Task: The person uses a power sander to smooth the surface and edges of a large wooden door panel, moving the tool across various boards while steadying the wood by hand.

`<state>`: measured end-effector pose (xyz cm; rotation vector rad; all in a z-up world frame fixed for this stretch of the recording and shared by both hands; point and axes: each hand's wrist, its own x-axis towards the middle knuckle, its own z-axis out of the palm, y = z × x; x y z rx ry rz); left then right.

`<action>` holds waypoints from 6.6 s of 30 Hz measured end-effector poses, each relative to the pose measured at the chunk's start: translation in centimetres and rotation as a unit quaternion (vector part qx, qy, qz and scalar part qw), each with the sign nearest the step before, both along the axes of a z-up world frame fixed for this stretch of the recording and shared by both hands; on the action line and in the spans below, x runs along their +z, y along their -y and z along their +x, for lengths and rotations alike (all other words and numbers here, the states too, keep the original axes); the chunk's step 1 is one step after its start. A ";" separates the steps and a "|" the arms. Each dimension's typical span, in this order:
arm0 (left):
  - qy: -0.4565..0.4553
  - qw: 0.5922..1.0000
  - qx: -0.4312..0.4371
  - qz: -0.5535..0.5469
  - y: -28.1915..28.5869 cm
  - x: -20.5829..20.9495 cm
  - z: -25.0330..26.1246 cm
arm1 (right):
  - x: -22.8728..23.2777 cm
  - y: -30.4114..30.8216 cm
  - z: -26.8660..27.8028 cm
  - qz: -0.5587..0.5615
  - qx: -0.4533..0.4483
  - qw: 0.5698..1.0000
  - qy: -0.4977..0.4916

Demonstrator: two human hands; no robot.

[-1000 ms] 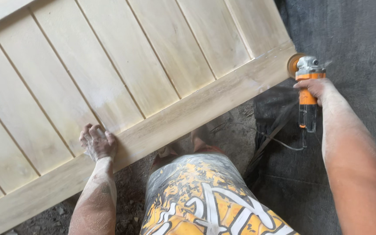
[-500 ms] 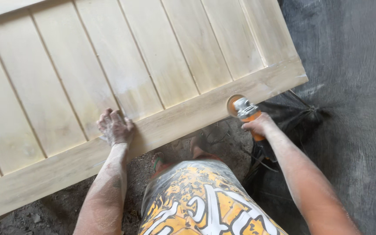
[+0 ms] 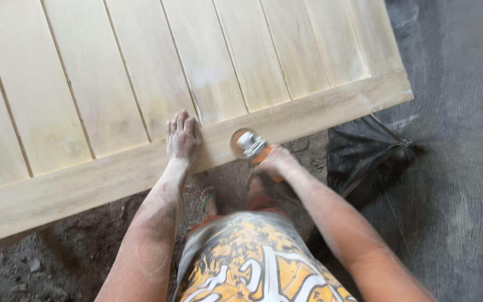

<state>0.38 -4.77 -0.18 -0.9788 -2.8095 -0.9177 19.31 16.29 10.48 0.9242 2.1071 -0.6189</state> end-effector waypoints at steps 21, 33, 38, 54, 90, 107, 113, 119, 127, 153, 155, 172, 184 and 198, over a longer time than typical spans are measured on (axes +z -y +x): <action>0.033 0.997 0.016 -0.071 0.7 1.2 0.1 | -0.5 -27.8 15.2 0.041 -0.344 0.938 0.008; 0.025 0.989 0.025 -0.141 0.1 1.8 0.7 | -3.6 -46.9 17.5 -0.052 -0.601 0.783 -0.152; 0.024 0.994 0.021 -0.107 -0.2 1.9 0.5 | -3.4 -46.8 14.3 -0.074 -0.542 0.827 -0.129; 0.061 0.998 -0.002 -0.020 2.0 0.3 -0.1 | -4.6 -12.2 -1.8 0.026 -0.056 0.998 -0.023; -0.007 0.981 0.094 -0.169 19.2 0.6 -4.1 | -4.2 -13.0 -1.1 0.052 -0.084 0.994 0.055; 0.080 0.982 -0.012 -0.172 9.8 3.3 1.9 | -4.2 -34.2 8.3 -0.089 -0.495 0.859 -0.093; 0.074 0.975 -0.004 -0.211 14.9 0.4 1.6 | -4.7 -27.3 6.0 -0.086 -0.358 0.926 -0.076; 0.056 0.974 0.013 -0.221 23.5 -0.6 -1.6 | -2.5 -10.5 -1.2 0.001 -0.273 0.962 0.003; 0.078 0.971 0.121 -0.190 37.2 -0.1 -9.1 | -3.4 8.8 -9.7 0.039 -0.024 0.999 -0.011; 0.073 0.963 0.194 -0.172 51.2 -0.5 -12.8 | 0.5 26.1 -8.5 0.033 -0.140 0.989 0.034; 0.069 0.963 0.193 -0.174 50.8 -0.4 -13.9 | 0.7 22.5 -6.2 0.031 -0.134 0.990 -0.034; 0.216 0.885 0.210 -0.355 47.8 3.4 -14.2 | -2.0 -6.1 1.8 -0.139 -0.537 0.818 -0.153; 0.181 0.922 0.053 -0.339 38.9 5.9 -5.9 | -3.0 19.0 -13.2 0.040 -0.082 0.996 0.008; 0.176 0.904 0.292 -0.257 76.9 4.6 -13.5 | -1.7 55.4 -28.8 0.032 0.163 0.985 -0.040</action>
